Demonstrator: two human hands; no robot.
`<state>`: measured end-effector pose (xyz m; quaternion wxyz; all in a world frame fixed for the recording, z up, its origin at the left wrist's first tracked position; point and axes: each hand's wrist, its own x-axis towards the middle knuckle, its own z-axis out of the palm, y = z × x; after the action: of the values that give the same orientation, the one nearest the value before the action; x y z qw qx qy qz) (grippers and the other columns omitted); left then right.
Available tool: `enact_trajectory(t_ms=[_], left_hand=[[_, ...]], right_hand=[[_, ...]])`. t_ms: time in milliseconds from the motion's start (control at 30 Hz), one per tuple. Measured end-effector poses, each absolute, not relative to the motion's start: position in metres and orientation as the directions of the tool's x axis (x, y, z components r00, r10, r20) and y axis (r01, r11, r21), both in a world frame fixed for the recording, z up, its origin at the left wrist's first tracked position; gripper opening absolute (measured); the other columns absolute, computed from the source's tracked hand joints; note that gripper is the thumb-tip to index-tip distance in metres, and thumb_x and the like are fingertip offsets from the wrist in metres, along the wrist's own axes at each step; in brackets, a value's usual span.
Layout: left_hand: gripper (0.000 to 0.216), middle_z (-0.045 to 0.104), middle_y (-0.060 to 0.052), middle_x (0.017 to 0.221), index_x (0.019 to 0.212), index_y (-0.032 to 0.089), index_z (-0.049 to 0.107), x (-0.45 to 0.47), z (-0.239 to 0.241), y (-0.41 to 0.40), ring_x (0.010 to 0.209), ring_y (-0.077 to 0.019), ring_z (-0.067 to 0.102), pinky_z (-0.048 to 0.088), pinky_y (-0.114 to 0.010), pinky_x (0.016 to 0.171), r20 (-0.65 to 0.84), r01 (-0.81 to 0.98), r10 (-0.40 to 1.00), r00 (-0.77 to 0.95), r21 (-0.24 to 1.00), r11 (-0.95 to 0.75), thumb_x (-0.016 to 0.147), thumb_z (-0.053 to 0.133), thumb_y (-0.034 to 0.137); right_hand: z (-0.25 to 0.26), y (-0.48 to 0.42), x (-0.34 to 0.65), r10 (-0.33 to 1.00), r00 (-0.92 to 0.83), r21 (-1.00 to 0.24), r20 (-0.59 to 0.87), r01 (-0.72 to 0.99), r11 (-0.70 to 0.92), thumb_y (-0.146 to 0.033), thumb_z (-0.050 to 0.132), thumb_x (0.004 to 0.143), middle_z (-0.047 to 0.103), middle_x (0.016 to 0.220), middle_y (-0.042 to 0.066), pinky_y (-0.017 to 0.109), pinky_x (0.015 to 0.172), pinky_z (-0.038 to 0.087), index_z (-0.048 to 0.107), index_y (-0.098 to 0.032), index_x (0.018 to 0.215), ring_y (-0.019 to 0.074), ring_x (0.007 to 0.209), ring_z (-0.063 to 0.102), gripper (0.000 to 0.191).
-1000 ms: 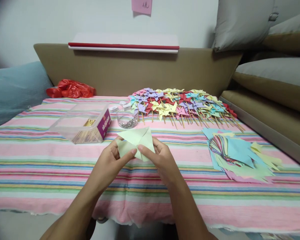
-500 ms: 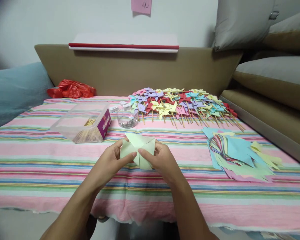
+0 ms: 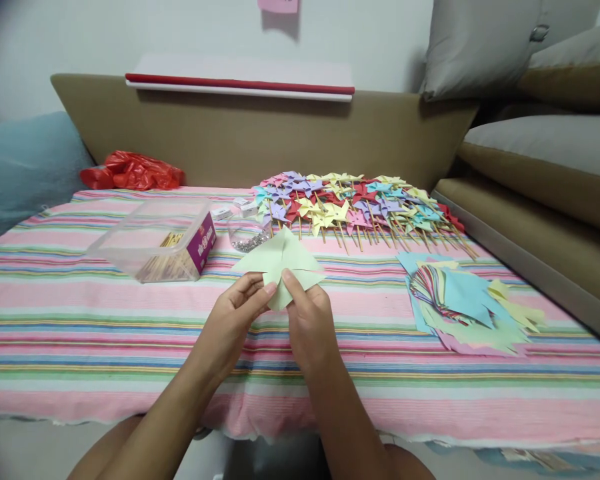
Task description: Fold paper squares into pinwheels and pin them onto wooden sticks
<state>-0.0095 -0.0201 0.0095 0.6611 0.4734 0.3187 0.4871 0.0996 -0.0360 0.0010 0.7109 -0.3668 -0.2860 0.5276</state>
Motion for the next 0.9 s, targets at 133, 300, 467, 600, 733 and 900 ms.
enact_trajectory(t_ms=[133,300,467,600,733,900], left_hand=[[0.023,0.068,0.0,0.085,0.086,0.018,0.07,-0.004,0.011,-0.022,0.077,-0.0125,0.061,0.046,-0.022,0.071,0.007,-0.375,0.976,0.219,0.924,0.077,0.078,0.081,0.036],[0.028,0.068,-0.001,0.076,0.08,0.015,0.072,-0.004,0.01,-0.022,0.072,-0.0133,0.06,0.047,-0.023,0.067,0.015,-0.338,0.995,0.096,0.941,0.018,0.074,0.084,0.04],[0.027,0.068,0.0,0.073,0.079,0.015,0.073,-0.003,0.009,-0.022,0.071,-0.0135,0.061,0.048,-0.023,0.067,0.017,-0.336,0.998,0.059,0.942,0.004,0.075,0.083,0.04],[0.028,0.07,0.0,0.078,0.082,0.016,0.072,-0.005,0.01,-0.019,0.071,-0.012,0.061,0.048,-0.022,0.066,-0.032,-0.428,0.999,0.013,0.903,0.035,0.075,0.083,0.04],[0.031,0.071,0.0,0.081,0.081,0.015,0.071,-0.012,0.012,-0.012,0.071,-0.0117,0.062,0.048,-0.021,0.064,-0.084,-0.51,0.995,-0.054,0.859,0.045,0.07,0.087,0.04],[0.031,0.071,-0.001,0.083,0.083,0.014,0.07,-0.019,0.013,-0.008,0.072,-0.0118,0.063,0.048,-0.021,0.066,-0.076,-0.533,0.994,-0.08,0.846,0.022,0.071,0.086,0.038]], right_hand=[[-0.001,-0.037,0.093,0.964,0.262,-0.799,0.047,-0.569,0.194,-0.036,0.07,0.086,0.076,0.117,0.006,0.04,0.093,0.057,0.072,-0.021,0.111,0.0267,0.11,0.07,0.029],[-0.003,-0.036,0.089,0.962,0.264,-0.783,0.067,-0.584,0.215,-0.033,0.072,0.086,0.075,0.118,0.005,0.04,0.098,0.055,0.071,-0.021,0.114,0.0255,0.114,0.068,0.031],[-0.002,-0.037,0.087,0.954,0.295,-0.829,0.044,-0.523,0.2,-0.037,0.073,0.083,0.075,0.118,0.008,0.042,0.1,0.055,0.069,-0.019,0.116,0.0277,0.116,0.067,0.037],[-0.006,-0.036,0.09,0.935,0.347,-0.866,0.071,-0.445,0.231,-0.043,0.062,0.091,0.072,0.12,0.01,0.041,0.092,0.058,0.059,-0.022,0.123,0.0268,0.112,0.068,0.039],[-0.011,-0.038,0.097,0.88,0.384,-0.915,0.278,-0.172,0.364,-0.027,0.059,0.091,0.07,0.118,0.01,0.044,0.093,0.054,0.028,-0.028,0.149,0.0213,0.097,0.071,0.066],[-0.011,-0.043,0.103,0.87,0.206,-0.891,0.448,0.177,0.417,-0.019,0.061,0.089,0.056,0.137,0.011,0.041,0.095,0.054,0.055,-0.029,0.133,0.0199,0.102,0.067,0.046]])
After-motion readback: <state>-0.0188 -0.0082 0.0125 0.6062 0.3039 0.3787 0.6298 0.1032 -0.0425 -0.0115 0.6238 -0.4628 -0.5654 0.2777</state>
